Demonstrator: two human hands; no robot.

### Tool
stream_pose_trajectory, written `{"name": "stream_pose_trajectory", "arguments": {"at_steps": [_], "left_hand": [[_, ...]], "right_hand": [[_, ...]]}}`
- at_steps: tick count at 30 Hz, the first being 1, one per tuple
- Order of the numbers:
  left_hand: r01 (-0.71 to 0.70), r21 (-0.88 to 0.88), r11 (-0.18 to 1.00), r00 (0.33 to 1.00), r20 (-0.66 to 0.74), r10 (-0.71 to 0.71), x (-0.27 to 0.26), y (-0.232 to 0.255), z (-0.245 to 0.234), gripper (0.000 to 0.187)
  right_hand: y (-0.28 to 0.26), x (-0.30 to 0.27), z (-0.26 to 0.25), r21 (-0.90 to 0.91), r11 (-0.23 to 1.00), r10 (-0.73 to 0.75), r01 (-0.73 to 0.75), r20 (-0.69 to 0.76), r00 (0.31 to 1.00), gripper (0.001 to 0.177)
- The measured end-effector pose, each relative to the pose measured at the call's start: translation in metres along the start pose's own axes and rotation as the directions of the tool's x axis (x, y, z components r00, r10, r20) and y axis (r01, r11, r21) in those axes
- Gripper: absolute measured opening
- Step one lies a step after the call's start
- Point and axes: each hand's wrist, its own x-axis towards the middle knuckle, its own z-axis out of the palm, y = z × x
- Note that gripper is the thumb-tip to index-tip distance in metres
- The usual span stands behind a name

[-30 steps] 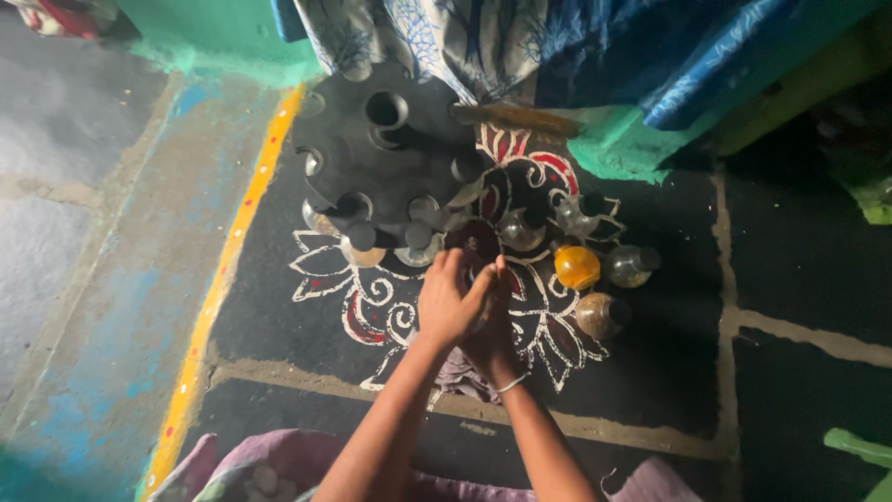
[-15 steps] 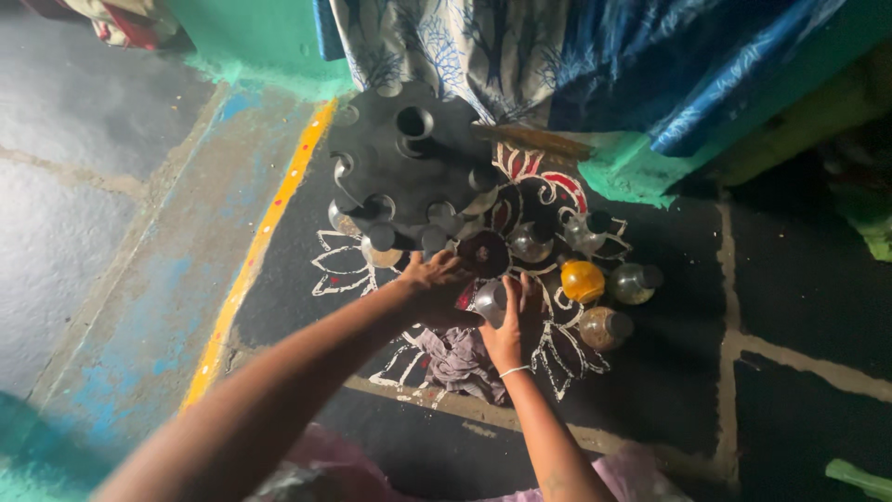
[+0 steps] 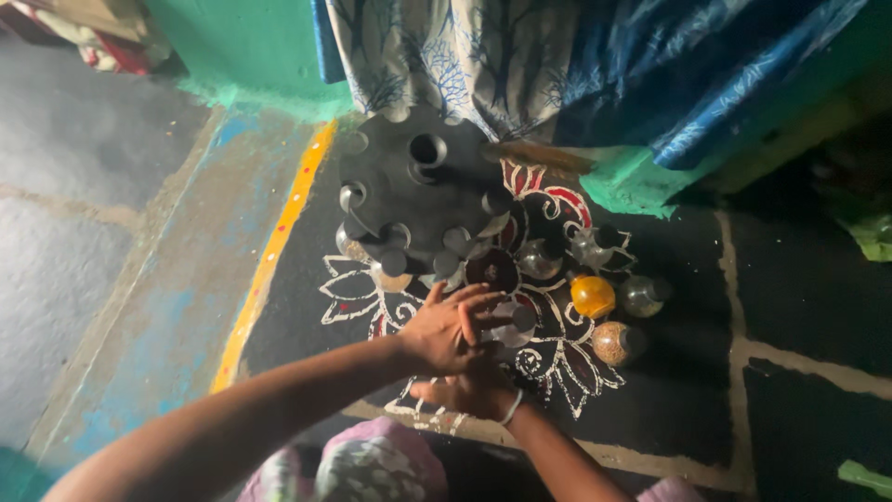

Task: The person sits on the floor and wipes several small glass jars with a cloth. They pick up each jar, wipe it, and place it back into a black plastic holder or on the floor next to a rangoli design.

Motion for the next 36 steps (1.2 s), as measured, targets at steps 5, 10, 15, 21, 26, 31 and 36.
{"name": "stream_pose_trajectory", "arguments": {"at_steps": [5, 10, 15, 21, 26, 31, 36], "left_hand": [[-0.021, -0.094, 0.995, 1.000, -0.005, 0.020, 0.000, -0.015, 0.016, 0.074], [0.319, -0.642, 0.697, 0.930, 0.073, -0.359, -0.007, -0.053, 0.002, 0.089], [0.326, -0.931, 0.163, 0.730, 0.138, -0.669, -0.022, -0.098, -0.021, 0.074], [0.134, -0.991, -0.017, 0.650, 0.101, -0.753, -0.010, -0.098, -0.028, 0.059], [0.081, -0.992, -0.096, 0.580, 0.125, -0.805, 0.013, -0.092, -0.022, 0.054], [0.155, -0.979, -0.134, 0.591, 0.200, -0.781, 0.022, -0.093, -0.015, 0.065], [0.068, -0.972, -0.225, 0.636, 0.216, -0.741, 0.027, -0.088, -0.005, 0.062]], "right_hand": [[0.031, -0.013, 0.015, -0.040, 0.865, 0.466, -0.501, 0.435, 0.771, 0.067], [0.092, -0.024, 0.039, 0.197, 0.978, 0.162, -0.076, -0.472, 0.867, 0.114], [0.147, -0.045, 0.051, 0.228, 0.902, 0.415, -0.366, -0.693, 0.590, 0.119], [0.143, -0.012, 0.054, 0.305, 0.883, 0.469, -0.357, -0.614, 0.635, 0.097], [0.094, 0.045, 0.036, 0.208, 0.978, 0.162, -0.027, -0.666, 0.728, 0.085], [0.068, 0.097, 0.020, 0.853, 0.517, 0.539, 0.070, -0.388, 0.748, 0.065], [0.058, 0.114, 0.016, 0.828, 0.532, 0.470, 0.180, -0.465, 0.751, 0.067]]}}
